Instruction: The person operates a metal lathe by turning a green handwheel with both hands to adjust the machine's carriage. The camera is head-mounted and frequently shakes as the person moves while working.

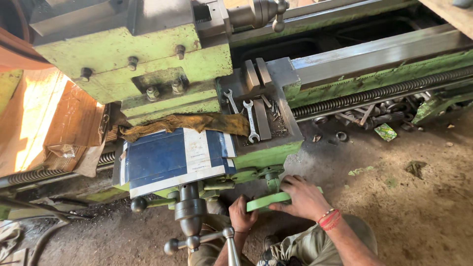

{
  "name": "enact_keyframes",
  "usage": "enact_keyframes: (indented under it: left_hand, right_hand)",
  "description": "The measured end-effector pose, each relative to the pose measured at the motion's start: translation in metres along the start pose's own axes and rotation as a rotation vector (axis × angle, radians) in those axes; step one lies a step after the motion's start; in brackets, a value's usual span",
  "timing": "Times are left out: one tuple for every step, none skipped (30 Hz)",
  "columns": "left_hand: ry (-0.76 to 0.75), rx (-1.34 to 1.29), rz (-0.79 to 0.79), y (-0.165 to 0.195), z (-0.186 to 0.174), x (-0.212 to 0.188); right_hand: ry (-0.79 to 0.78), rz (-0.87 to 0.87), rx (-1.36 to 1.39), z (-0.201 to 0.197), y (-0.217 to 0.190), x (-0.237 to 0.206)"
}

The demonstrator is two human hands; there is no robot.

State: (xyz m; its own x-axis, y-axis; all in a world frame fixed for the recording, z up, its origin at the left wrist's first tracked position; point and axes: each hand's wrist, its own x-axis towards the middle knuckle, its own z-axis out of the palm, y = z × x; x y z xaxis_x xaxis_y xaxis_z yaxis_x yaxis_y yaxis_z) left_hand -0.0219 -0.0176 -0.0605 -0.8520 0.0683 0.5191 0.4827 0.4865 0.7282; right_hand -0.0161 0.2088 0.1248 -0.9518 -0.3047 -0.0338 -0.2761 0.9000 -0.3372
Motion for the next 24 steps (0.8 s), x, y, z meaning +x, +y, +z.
enact_keyframes:
  left_hand:
    - [0.000,-0.005,0.001,0.001,0.000,0.000]
    - [0.001,-0.009,0.004,0.001,0.000,0.001]
    - [0.003,-0.013,0.005,0.002,0.000,0.001]
    - [0.008,-0.012,-0.005,0.004,-0.001,0.003]
    - [0.015,-0.010,-0.016,0.007,-0.002,0.004]
    - [0.021,-0.007,-0.028,0.011,-0.004,0.006]
    - [-0.008,0.003,-0.045,0.016,-0.008,0.007]
    - [-0.037,0.013,-0.062,0.021,-0.013,0.009]
    - [-0.066,0.023,-0.076,0.027,-0.017,0.013]
    - [-0.089,0.040,-0.069,0.034,-0.022,0.015]
    - [-0.113,0.056,-0.063,0.041,-0.027,0.017]
    - [-0.140,0.074,-0.062,0.048,-0.031,0.019]
    - [-0.171,0.087,-0.043,0.055,-0.033,0.022]
    - [-0.197,0.102,-0.024,0.060,-0.033,0.025]
    - [-0.219,0.119,-0.003,0.063,-0.033,0.029]
    - [-0.225,0.131,0.009,0.064,-0.031,0.033]
    - [-0.231,0.141,0.018,0.064,-0.027,0.037]
    - [-0.236,0.149,0.025,0.064,-0.024,0.037]
    - [-0.226,0.156,0.014,0.063,-0.022,0.036]
    - [-0.215,0.163,0.004,0.060,-0.019,0.037]
    - [-0.207,0.170,-0.006,0.057,-0.017,0.034]
    - [-0.190,0.173,0.005,0.054,-0.015,0.033]
    - [-0.175,0.177,0.017,0.051,-0.013,0.032]
    - [-0.162,0.181,0.028,0.048,-0.012,0.030]
  right_hand:
    - [0.009,0.001,0.015,0.001,-0.001,0.000]
    - [0.008,0.005,0.007,0.002,-0.002,0.000]
    - [0.006,0.008,0.000,0.004,-0.004,0.001]
    - [0.003,0.009,-0.008,0.004,-0.006,0.003]
    - [0.027,-0.003,-0.009,0.004,-0.008,0.003]
    - [0.050,-0.016,-0.010,0.003,-0.009,0.004]
    - [0.074,-0.028,-0.009,0.003,-0.011,0.004]
    - [0.062,-0.010,-0.028,0.002,-0.013,0.004]
    - [0.052,0.008,-0.046,0.001,-0.014,0.004]
    - [0.043,0.026,-0.065,0.000,-0.016,0.004]
    - [0.046,0.042,-0.072,-0.001,-0.017,0.005]
    - [0.044,0.058,-0.076,-0.002,-0.018,0.005]
    - [0.038,0.071,-0.079,-0.002,-0.020,0.003]
    - [0.056,0.077,-0.065,-0.001,-0.021,0.002]
    - [0.076,0.077,-0.051,-0.001,-0.023,0.002]
    - [0.095,0.076,-0.039,0.000,-0.024,0.003]
    - [0.113,0.070,-0.046,0.000,-0.025,0.003]
    - [0.128,0.063,-0.054,0.001,-0.025,0.002]
    - [0.146,0.056,-0.063,0.002,-0.025,0.002]
    - [0.154,0.041,-0.071,0.002,-0.025,0.003]
    - [0.161,0.029,-0.077,0.003,-0.024,0.002]
    - [0.171,0.018,-0.081,0.005,-0.024,0.002]
    - [0.167,0.021,-0.082,0.006,-0.023,0.003]
    - [0.162,0.024,-0.081,0.007,-0.022,0.002]
